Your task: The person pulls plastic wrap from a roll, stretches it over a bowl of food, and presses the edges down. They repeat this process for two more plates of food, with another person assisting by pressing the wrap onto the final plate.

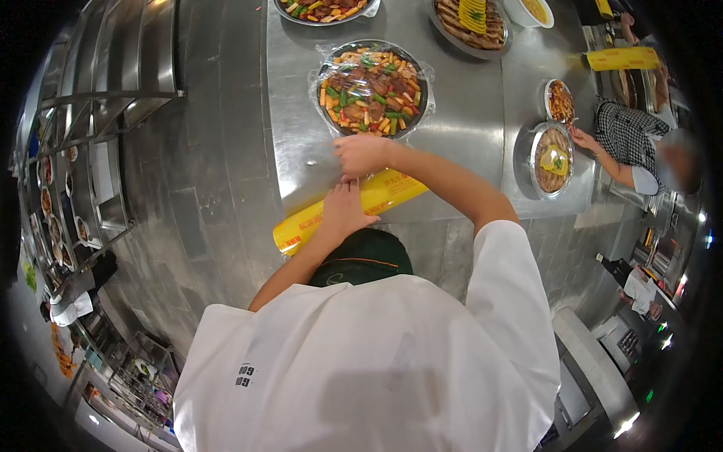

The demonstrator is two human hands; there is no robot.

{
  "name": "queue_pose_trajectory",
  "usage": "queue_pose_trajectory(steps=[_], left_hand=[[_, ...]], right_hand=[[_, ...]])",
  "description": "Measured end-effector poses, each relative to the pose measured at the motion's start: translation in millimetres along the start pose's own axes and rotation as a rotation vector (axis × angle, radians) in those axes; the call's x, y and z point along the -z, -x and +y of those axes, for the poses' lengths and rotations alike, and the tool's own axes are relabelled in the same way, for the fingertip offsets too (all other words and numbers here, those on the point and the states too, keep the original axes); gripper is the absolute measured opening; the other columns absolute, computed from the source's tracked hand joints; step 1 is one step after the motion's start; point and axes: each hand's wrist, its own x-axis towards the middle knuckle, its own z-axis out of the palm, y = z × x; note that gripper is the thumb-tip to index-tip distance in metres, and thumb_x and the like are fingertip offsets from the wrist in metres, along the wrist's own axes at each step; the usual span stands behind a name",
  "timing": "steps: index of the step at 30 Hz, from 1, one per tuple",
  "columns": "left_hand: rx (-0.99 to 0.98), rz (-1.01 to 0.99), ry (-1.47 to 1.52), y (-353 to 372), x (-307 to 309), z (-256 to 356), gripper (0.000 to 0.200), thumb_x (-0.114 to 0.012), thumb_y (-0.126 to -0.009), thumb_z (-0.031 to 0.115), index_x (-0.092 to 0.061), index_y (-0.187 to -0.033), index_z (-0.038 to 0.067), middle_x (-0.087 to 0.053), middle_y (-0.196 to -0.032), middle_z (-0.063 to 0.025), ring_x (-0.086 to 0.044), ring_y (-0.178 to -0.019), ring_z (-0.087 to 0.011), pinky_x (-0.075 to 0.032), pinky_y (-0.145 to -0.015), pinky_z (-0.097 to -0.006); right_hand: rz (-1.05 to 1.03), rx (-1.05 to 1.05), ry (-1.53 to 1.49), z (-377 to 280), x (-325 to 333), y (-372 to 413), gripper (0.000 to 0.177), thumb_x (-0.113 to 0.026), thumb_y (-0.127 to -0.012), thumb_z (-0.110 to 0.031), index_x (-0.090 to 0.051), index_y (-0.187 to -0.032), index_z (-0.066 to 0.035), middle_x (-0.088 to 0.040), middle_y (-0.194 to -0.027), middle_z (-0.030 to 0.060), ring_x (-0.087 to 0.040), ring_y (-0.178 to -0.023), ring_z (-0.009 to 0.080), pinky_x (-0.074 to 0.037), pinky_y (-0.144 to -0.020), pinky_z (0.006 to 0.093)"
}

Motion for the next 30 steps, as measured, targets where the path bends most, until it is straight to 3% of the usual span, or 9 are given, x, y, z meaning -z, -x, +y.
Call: queue_pose_trajectory(steps=[3, 6, 13, 16, 19, 21, 24, 26, 30], left_hand=[[-0.003, -0.035, 0.017, 2.8, 0.4, 1.4, 0.105, -0.092, -0.061, 0.051, -0.050, -0.141, -0.003, -0.063, -0.128, -0.0234, -0.062, -0.117, -0.0379, -0.050, -0.100, -0.0450], [-0.085, -0.030, 0.009, 16.0, -2.5, -4.8, 0.097, -0.093, -0.061, 0.047, -0.054, -0.136, -0.001, -0.064, -0.126, -0.0201, -0.062, -0.118, -0.0369, -0.049, -0.101, -0.0443], [-0.131, 0.034, -0.001, 58.2, 2.5, -28.2, 0.091, -0.093, -0.062, 0.041, -0.055, -0.133, 0.000, -0.062, -0.128, -0.0191, -0.060, -0.119, -0.0371, -0.049, -0.102, -0.0453], [-0.165, -0.003, -0.037, 60.5, 10.9, -39.6, 0.092, -0.093, -0.062, 0.040, -0.054, -0.135, 0.000, -0.061, -0.131, -0.0191, -0.060, -0.119, -0.0376, -0.049, -0.103, -0.0456], [-0.141, -0.116, -0.072, 53.7, 18.7, -34.3, 0.095, -0.094, -0.062, 0.040, -0.052, -0.136, 0.000, -0.060, -0.130, -0.0190, -0.060, -0.118, -0.0377, -0.049, -0.102, -0.0460], [-0.146, -0.107, -0.113, 51.3, 24.5, -27.0, 0.093, -0.094, -0.062, 0.039, -0.053, -0.136, 0.000, -0.060, -0.126, -0.0175, -0.060, -0.117, -0.0358, -0.049, -0.101, -0.0444], [-0.219, -0.040, -0.127, 41.4, 10.1, -26.5, 0.093, -0.093, -0.062, 0.038, -0.052, -0.136, 0.000, -0.061, -0.122, -0.0167, -0.060, -0.115, -0.0350, -0.050, -0.100, -0.0447], [-0.284, 0.017, -0.095, 31.8, 4.0, -20.5, 0.095, -0.093, -0.062, 0.038, -0.051, -0.137, 0.000, -0.061, -0.122, -0.0173, -0.061, -0.114, -0.0362, -0.050, -0.100, -0.0466], [-0.194, -0.137, -0.071, 30.3, 7.6, -16.9, 0.094, -0.092, -0.062, 0.041, -0.053, -0.136, 0.000, -0.061, -0.126, -0.0183, -0.060, -0.119, -0.0357, -0.048, -0.104, -0.0452]], right_hand=[[-0.036, 0.030, 0.021, -1.6, 3.4, 11.3, 0.022, -0.067, -0.089, -0.032, -0.074, -0.080, -0.013, -0.068, -0.075, 0.0001, -0.062, -0.090, 0.0209, -0.044, -0.096, 0.0334], [-0.031, 0.070, 0.266, 12.8, -21.8, 15.7, 0.015, -0.066, -0.084, -0.026, -0.070, -0.073, -0.016, -0.067, -0.075, -0.0012, -0.061, -0.090, 0.0199, -0.043, -0.096, 0.0323], [0.103, 0.110, 0.422, 22.1, -17.8, 14.6, 0.014, -0.066, -0.079, -0.023, -0.068, -0.066, -0.021, -0.065, -0.071, -0.0037, -0.060, -0.090, 0.0175, -0.043, -0.094, 0.0314], [0.196, -0.007, 0.137, 18.2, 7.4, 4.3, 0.017, -0.067, -0.083, -0.025, -0.067, -0.068, -0.018, -0.067, -0.078, -0.0015, -0.061, -0.093, 0.0193, -0.044, -0.095, 0.0334], [0.457, -0.200, -0.080, -6.1, 35.0, -1.4, 0.021, -0.066, -0.090, -0.028, -0.068, -0.073, -0.016, -0.069, -0.089, 0.0012, -0.062, -0.097, 0.0212, -0.045, -0.097, 0.0368], [0.305, 0.019, -0.042, -19.5, 42.3, 13.0, 0.024, -0.065, -0.094, -0.032, -0.069, -0.079, -0.015, -0.069, -0.095, 0.0029, -0.063, -0.101, 0.0219, -0.044, -0.101, 0.0396], [0.122, 0.115, 0.057, -36.6, -9.5, 41.8, 0.024, -0.064, -0.095, -0.032, -0.071, -0.080, -0.016, -0.068, -0.092, 0.0021, -0.063, -0.101, 0.0216, -0.042, -0.104, 0.0400], [0.049, 0.112, 0.070, -38.0, -18.8, 47.8, 0.024, -0.063, -0.095, -0.033, -0.071, -0.081, -0.016, -0.068, -0.091, 0.0016, -0.063, -0.101, 0.0213, -0.041, -0.104, 0.0396], [0.014, 0.028, 0.059, -35.1, -37.1, 56.5, 0.021, -0.062, -0.094, -0.031, -0.071, -0.081, -0.018, -0.068, -0.090, 0.0000, -0.063, -0.099, 0.0202, -0.041, -0.102, 0.0377]])
